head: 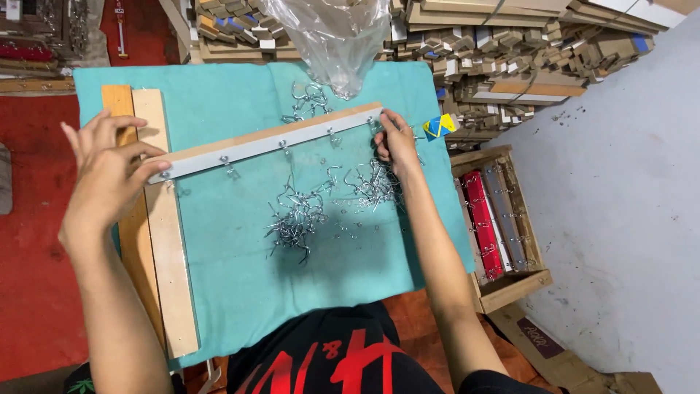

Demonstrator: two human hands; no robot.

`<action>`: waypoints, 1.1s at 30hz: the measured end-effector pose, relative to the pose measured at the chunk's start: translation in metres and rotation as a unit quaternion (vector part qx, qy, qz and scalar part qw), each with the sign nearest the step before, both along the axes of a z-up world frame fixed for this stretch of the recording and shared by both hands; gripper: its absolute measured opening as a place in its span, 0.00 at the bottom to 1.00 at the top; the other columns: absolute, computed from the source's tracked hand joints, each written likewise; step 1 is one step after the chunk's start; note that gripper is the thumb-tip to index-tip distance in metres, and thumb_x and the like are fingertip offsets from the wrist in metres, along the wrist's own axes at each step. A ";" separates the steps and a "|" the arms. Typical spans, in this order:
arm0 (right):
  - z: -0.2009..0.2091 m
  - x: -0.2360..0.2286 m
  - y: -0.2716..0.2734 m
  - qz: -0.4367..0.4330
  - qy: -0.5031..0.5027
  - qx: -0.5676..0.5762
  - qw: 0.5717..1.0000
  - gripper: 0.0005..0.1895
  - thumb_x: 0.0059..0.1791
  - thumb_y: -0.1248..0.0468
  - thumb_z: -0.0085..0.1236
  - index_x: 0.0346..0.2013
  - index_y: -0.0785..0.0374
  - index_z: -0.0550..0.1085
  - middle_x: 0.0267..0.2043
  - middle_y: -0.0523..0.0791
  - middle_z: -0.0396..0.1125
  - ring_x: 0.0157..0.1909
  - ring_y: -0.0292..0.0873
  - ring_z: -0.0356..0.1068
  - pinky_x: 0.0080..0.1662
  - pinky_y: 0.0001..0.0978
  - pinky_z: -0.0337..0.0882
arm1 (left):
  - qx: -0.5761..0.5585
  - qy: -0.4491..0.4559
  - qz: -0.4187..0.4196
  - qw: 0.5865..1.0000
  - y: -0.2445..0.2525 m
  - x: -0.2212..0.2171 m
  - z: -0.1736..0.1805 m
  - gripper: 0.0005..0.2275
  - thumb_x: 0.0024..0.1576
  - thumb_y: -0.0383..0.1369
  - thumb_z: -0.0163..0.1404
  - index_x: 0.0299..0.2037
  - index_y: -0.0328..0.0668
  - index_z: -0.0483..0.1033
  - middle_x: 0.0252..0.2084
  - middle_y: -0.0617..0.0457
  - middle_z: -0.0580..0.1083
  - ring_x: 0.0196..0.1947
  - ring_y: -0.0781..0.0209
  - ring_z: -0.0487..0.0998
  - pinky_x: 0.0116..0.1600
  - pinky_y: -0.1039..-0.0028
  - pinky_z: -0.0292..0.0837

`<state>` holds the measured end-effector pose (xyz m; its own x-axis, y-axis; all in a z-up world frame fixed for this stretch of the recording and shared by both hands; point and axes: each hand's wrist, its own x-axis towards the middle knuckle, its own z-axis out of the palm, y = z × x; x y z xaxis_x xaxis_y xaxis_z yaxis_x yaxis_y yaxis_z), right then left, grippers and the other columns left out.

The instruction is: The person inserts metal hooks into pre-drilled holes on a white wooden plank, then flips the plank and continues inserting hooks on the other side. The person handles hooks and the plank by hand throughout the clip.

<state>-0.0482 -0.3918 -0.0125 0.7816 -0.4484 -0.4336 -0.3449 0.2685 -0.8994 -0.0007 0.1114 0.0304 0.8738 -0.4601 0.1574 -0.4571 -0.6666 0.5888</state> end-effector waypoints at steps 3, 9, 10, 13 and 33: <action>-0.006 -0.002 -0.007 0.014 -0.031 0.016 0.999 0.04 0.55 0.66 0.55 0.44 0.59 0.73 0.17 0.41 0.59 0.13 0.31 0.47 0.16 0.23 0.43 | 0.023 0.011 0.024 0.999 0.018 0.001 -0.011 0.13 0.60 0.47 0.53 0.44 0.51 0.83 0.67 0.51 0.64 0.79 0.38 0.49 0.76 0.36 0.18; 0.005 -0.012 0.005 0.014 0.017 -0.056 0.998 0.14 0.54 0.65 0.56 0.51 0.60 0.63 0.23 0.42 0.64 0.15 0.33 0.53 0.17 0.25 0.48 | 0.095 0.026 0.056 0.994 -0.008 -0.004 0.011 0.17 0.63 0.53 0.51 0.46 0.53 0.83 0.75 0.37 0.62 0.80 0.24 0.43 0.72 0.37 0.12; 0.001 -0.019 0.005 0.012 0.020 -0.056 0.998 0.14 0.54 0.65 0.56 0.51 0.60 0.63 0.23 0.42 0.64 0.15 0.33 0.53 0.17 0.25 0.48 | 0.096 0.029 0.054 0.994 -0.021 -0.006 0.007 0.17 0.63 0.53 0.51 0.46 0.53 0.83 0.75 0.37 0.62 0.80 0.24 0.43 0.72 0.37 0.12; -0.017 -0.026 0.001 -0.011 -0.031 -0.135 0.990 0.15 0.53 0.65 0.58 0.52 0.58 0.63 0.21 0.36 0.59 0.17 0.32 0.56 0.20 0.24 0.55 | 0.057 -0.061 0.005 0.997 -0.070 -0.005 0.006 0.14 0.58 0.41 0.59 0.51 0.47 0.81 0.71 0.38 0.63 0.78 0.24 0.46 0.73 0.35 0.24; 0.068 -0.089 0.038 0.416 -0.033 -0.438 0.796 0.12 0.43 0.67 0.70 0.40 0.60 0.80 0.33 0.48 0.64 0.42 0.57 0.69 0.49 0.52 0.69 | 0.048 -0.060 -0.051 0.996 -0.142 -0.016 -0.009 0.16 0.55 0.38 0.63 0.52 0.44 0.80 0.70 0.44 0.63 0.78 0.29 0.48 0.71 0.26 0.19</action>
